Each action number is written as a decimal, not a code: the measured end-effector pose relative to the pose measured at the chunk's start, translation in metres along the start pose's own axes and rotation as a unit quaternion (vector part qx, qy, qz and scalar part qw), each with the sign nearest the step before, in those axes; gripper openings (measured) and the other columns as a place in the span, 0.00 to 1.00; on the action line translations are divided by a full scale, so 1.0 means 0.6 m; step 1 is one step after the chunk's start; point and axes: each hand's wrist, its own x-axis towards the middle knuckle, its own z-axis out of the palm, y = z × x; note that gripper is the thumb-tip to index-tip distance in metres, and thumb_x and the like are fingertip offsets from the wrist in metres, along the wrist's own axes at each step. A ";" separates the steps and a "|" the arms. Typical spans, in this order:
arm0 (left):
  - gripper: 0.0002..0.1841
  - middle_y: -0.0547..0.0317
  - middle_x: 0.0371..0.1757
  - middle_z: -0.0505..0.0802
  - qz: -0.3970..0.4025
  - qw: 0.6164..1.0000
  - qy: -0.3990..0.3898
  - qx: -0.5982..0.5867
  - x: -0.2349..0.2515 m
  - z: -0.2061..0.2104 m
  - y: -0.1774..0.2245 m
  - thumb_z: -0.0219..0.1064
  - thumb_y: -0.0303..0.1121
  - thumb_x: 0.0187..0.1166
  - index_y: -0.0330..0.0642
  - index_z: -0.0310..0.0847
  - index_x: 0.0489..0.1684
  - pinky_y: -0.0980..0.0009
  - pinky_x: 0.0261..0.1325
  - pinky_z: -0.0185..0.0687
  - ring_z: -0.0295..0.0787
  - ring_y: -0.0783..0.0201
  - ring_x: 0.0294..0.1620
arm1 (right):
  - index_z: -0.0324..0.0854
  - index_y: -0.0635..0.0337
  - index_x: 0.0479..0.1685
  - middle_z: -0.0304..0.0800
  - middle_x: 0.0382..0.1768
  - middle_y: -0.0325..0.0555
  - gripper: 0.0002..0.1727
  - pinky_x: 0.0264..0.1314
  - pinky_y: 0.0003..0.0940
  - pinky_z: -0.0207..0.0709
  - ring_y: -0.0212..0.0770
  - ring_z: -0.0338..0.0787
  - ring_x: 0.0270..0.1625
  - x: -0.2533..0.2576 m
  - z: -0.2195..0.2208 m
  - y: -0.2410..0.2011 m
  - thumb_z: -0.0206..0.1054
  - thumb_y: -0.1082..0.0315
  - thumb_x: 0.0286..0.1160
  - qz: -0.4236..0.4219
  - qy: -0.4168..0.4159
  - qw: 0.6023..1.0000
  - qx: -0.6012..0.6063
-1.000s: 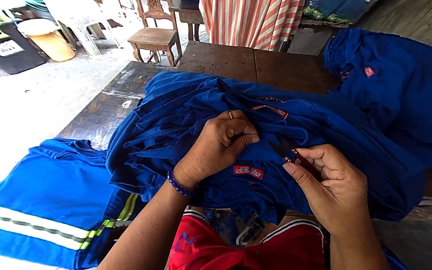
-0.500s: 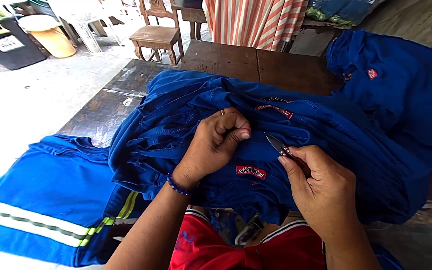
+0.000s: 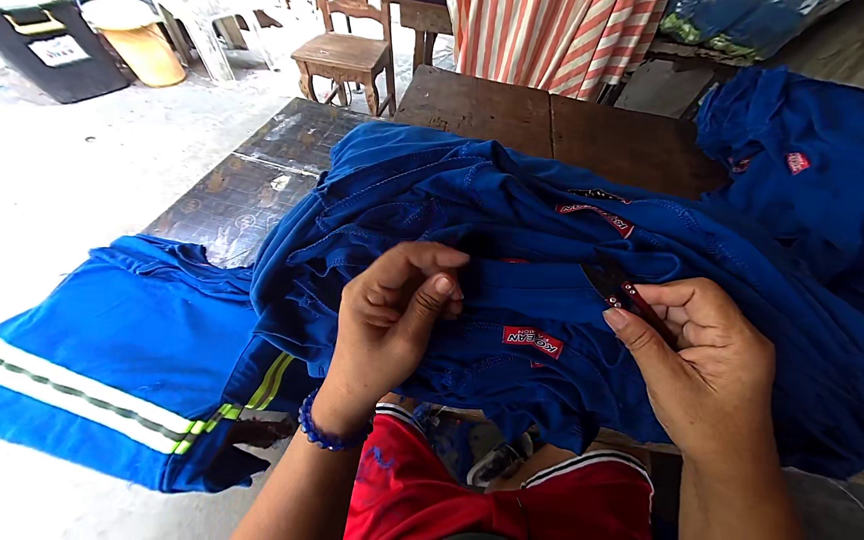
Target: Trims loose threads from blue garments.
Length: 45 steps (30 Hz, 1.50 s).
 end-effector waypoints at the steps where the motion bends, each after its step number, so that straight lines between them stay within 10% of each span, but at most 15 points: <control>1: 0.08 0.66 0.40 0.90 0.018 0.998 -0.004 0.055 -0.002 0.001 -0.002 0.63 0.24 0.83 0.35 0.86 0.51 0.80 0.44 0.87 0.87 0.78 0.38 | 0.79 0.62 0.49 0.89 0.38 0.29 0.08 0.45 0.09 0.81 0.14 0.86 0.39 0.000 0.000 0.000 0.68 0.69 0.78 -0.001 0.000 1.000 -0.001; 7: 0.12 0.62 0.31 0.82 0.016 0.968 0.031 0.248 0.008 0.054 -0.001 0.77 0.36 0.72 0.33 0.95 0.40 0.88 0.34 0.68 0.74 0.80 0.30 | 0.79 0.64 0.49 0.88 0.37 0.30 0.09 0.45 0.08 0.80 0.12 0.85 0.39 -0.005 0.005 -0.002 0.68 0.70 0.77 -0.012 0.008 1.000 -0.012; 11: 0.10 0.61 0.29 0.84 -0.027 0.936 0.065 0.345 0.018 0.094 -0.004 0.80 0.38 0.69 0.40 0.95 0.33 0.81 0.36 0.72 0.78 0.73 0.32 | 0.80 0.66 0.48 0.88 0.36 0.33 0.09 0.45 0.07 0.79 0.12 0.84 0.38 -0.008 0.010 -0.004 0.68 0.70 0.77 -0.011 0.016 0.999 -0.033; 45: 0.10 0.63 0.35 0.81 -0.045 0.978 -0.042 0.200 0.016 0.021 -0.011 0.57 0.29 0.86 0.41 0.80 0.34 0.81 0.43 0.73 0.78 0.75 0.38 | 0.89 0.67 0.37 0.88 0.27 0.49 0.11 0.30 0.26 0.76 0.37 0.85 0.28 0.009 0.078 -0.058 0.64 0.68 0.80 -0.118 -0.033 0.961 -0.250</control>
